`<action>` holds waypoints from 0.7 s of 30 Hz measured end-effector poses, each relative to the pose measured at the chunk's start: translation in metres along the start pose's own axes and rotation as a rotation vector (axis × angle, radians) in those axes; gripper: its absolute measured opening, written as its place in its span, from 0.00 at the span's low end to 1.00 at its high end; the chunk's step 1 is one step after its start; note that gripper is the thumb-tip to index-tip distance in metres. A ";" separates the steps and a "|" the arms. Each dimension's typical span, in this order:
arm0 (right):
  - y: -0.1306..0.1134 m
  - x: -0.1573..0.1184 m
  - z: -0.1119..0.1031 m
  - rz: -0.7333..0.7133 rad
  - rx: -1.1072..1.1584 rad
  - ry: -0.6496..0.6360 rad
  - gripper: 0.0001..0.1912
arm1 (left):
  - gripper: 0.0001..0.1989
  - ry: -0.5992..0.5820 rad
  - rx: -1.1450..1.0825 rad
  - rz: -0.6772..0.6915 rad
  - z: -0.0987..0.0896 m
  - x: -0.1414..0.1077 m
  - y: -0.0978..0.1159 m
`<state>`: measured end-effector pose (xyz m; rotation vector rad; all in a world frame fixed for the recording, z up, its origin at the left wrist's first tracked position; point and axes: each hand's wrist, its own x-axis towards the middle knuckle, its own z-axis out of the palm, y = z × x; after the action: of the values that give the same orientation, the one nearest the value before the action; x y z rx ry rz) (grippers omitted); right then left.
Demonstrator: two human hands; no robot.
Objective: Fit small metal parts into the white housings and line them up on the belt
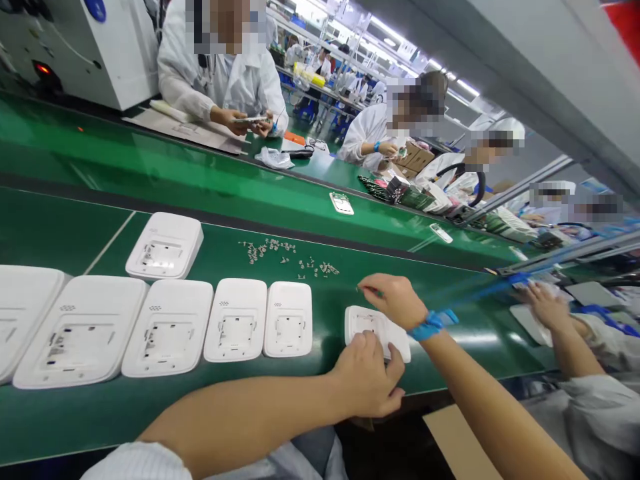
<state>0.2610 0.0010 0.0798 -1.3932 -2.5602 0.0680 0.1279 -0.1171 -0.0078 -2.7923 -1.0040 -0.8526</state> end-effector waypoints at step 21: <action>0.000 -0.066 0.022 0.029 -0.071 0.029 0.11 | 0.28 -0.008 -0.019 -0.042 -0.005 0.002 -0.001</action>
<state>0.2901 -0.0524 0.0470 -1.4456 -2.5427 -0.0379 0.1265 -0.1167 -0.0026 -2.8019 -1.0655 -0.8617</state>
